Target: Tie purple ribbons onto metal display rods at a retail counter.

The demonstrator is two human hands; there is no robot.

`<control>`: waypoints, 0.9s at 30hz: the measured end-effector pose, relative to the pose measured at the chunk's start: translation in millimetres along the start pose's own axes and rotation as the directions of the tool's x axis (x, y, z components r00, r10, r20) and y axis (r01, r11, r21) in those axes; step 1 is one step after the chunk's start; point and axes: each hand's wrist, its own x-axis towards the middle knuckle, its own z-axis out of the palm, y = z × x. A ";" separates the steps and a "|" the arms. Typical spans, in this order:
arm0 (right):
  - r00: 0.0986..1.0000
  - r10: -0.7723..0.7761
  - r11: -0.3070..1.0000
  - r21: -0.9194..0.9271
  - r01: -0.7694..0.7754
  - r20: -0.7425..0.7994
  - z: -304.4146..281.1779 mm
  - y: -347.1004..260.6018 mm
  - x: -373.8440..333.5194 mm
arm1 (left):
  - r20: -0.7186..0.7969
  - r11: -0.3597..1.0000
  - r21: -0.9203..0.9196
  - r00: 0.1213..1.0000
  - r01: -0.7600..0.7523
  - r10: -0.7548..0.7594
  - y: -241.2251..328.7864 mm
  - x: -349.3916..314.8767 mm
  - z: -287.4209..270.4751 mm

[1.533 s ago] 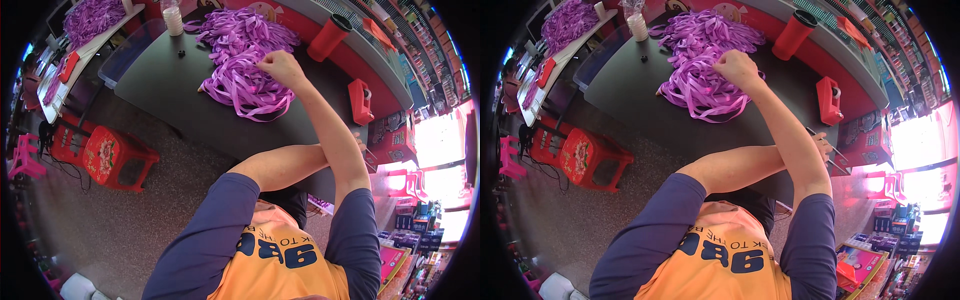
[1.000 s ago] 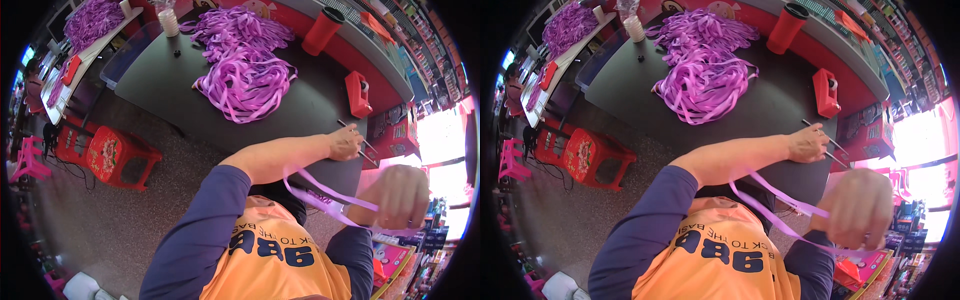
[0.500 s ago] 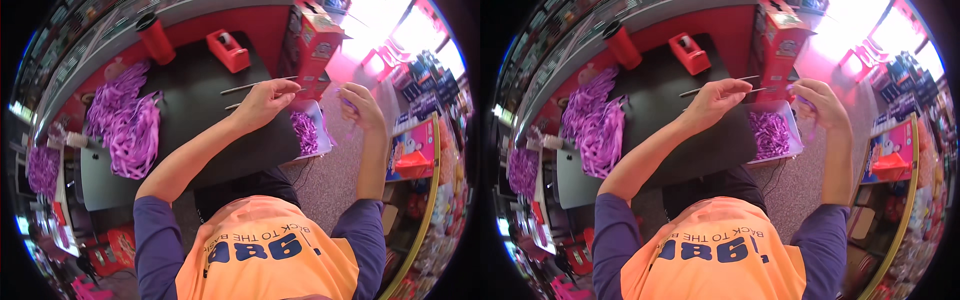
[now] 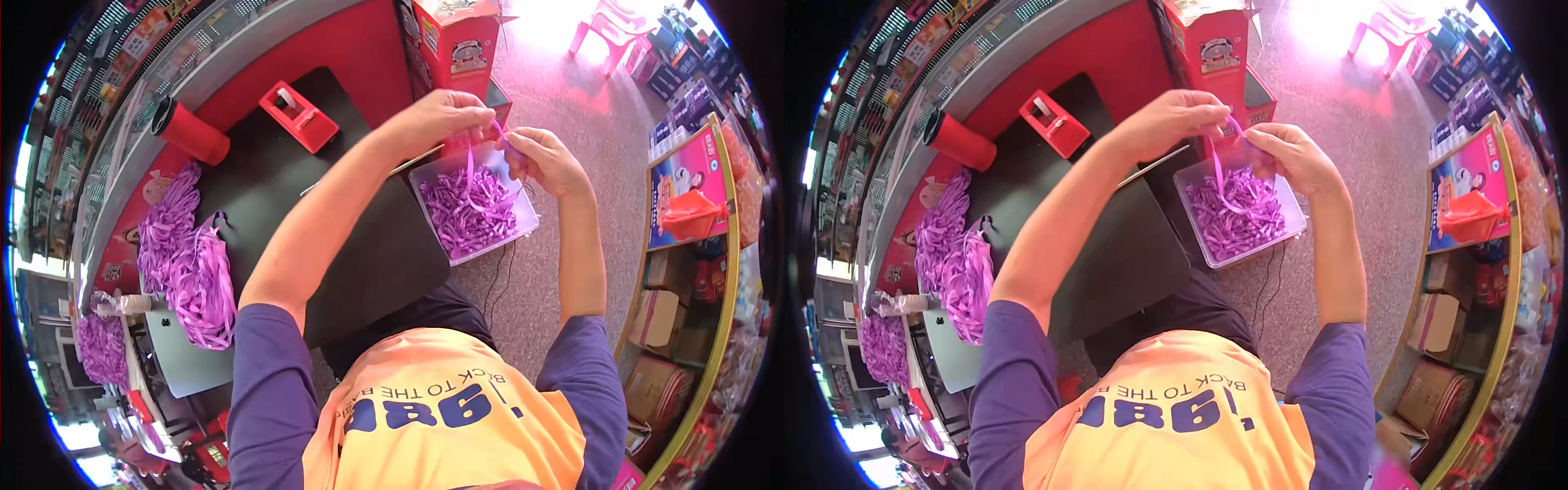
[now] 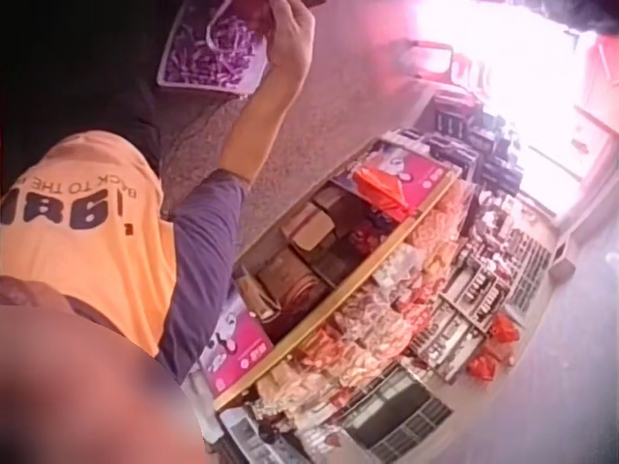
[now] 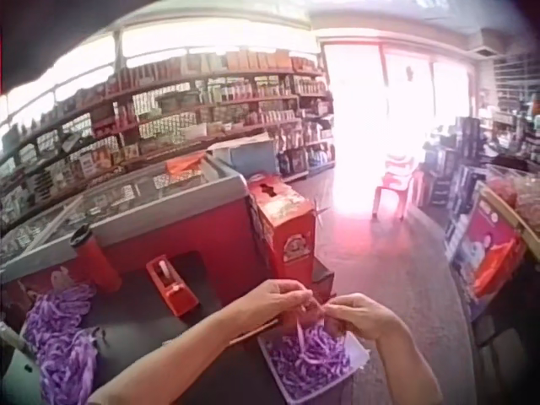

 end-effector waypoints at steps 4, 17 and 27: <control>0.998 -0.059 0.986 0.157 0.061 -0.020 -1.6 27.5 20.2 | -0.009 0.964 0.265 1.000 -0.018 0.021 4.8 15.8 -32.7; 0.996 -0.008 0.941 0.337 -0.022 0.089 80.3 100.8 99.7 | -0.457 0.658 0.720 0.864 0.220 0.212 -12.6 -48.6 -72.3; 1.000 0.008 0.905 0.425 -0.019 0.027 102.9 106.8 97.7 | -0.561 0.709 0.653 0.798 0.264 0.220 -14.1 -86.0 -31.9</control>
